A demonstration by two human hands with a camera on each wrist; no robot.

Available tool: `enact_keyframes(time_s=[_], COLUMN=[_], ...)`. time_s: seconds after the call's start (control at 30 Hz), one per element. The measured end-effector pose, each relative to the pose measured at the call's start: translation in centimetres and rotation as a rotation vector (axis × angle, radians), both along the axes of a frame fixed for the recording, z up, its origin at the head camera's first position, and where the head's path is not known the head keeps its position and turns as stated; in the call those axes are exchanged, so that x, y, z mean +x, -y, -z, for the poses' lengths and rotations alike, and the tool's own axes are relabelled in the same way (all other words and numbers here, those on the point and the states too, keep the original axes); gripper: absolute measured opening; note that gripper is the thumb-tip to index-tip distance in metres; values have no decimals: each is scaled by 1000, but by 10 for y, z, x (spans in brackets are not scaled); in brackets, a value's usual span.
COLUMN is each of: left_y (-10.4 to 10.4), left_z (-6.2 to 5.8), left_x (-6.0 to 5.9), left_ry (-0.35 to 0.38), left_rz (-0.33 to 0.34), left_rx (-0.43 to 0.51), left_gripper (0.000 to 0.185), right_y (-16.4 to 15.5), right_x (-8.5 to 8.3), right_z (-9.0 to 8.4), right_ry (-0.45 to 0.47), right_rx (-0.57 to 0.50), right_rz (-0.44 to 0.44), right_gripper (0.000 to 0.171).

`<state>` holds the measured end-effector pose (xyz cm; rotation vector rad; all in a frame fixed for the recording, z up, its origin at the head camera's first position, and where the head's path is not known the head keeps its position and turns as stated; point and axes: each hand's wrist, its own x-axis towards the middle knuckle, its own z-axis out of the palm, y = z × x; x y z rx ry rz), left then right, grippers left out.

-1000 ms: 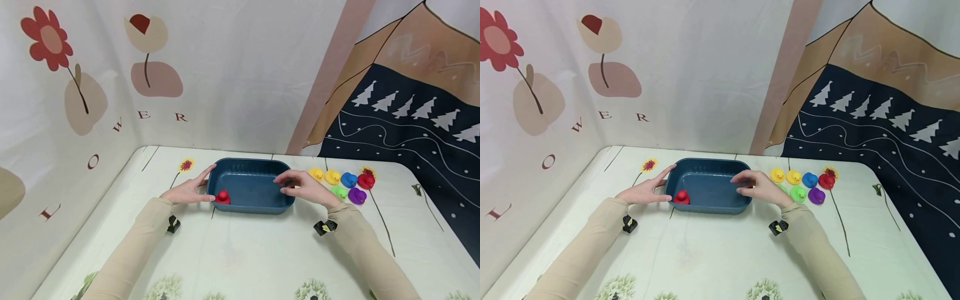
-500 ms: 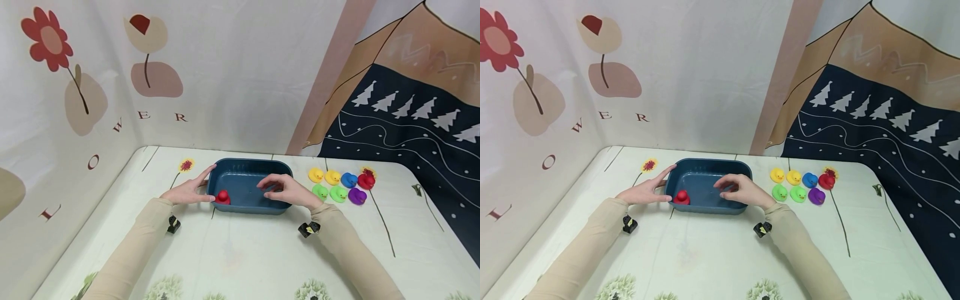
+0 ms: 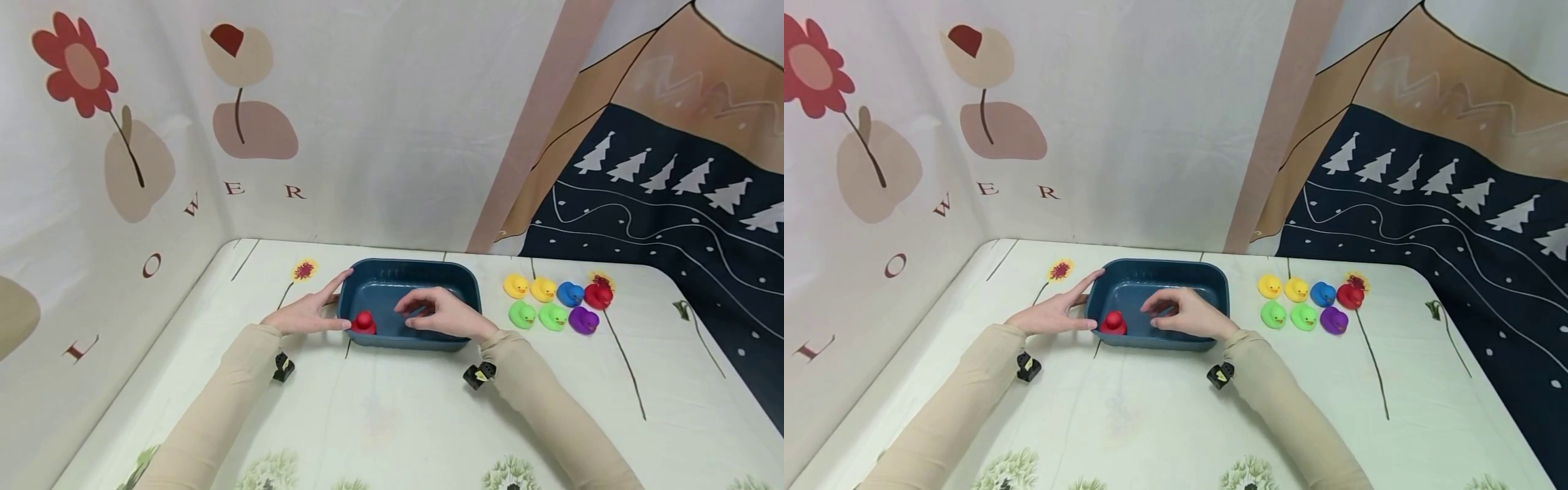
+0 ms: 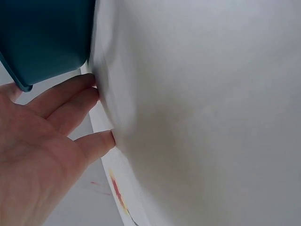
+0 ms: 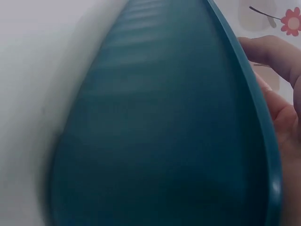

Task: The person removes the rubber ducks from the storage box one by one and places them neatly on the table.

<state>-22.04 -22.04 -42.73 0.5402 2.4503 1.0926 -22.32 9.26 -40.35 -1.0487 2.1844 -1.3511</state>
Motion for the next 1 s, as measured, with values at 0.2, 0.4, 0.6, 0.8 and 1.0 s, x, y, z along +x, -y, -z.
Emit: enact_keyframes(time_s=[0.2, 0.4, 0.6, 0.8, 1.0], left_y=[0, 0, 0, 1, 0], left_z=[0, 0, -1, 1, -1], left_x=[0, 0, 0, -1, -1], left_ry=[6, 12, 5, 3, 3], left_rz=[-8, -6, 7, 5, 10], left_rx=[-6, -12, -5, -15, -4], left_gripper=[98, 98, 97, 97, 98], right_y=[14, 29, 41, 51, 56], right_x=[-5, -6, -6, -5, -4], right_z=[7, 7, 8, 12, 15], right_ry=[34, 67, 76, 59, 52], right_rx=[-20, -20, -12, -7, -28], right_rz=[-34, -17, -9, 2, 15], right_gripper=[26, 25, 22, 20, 22])
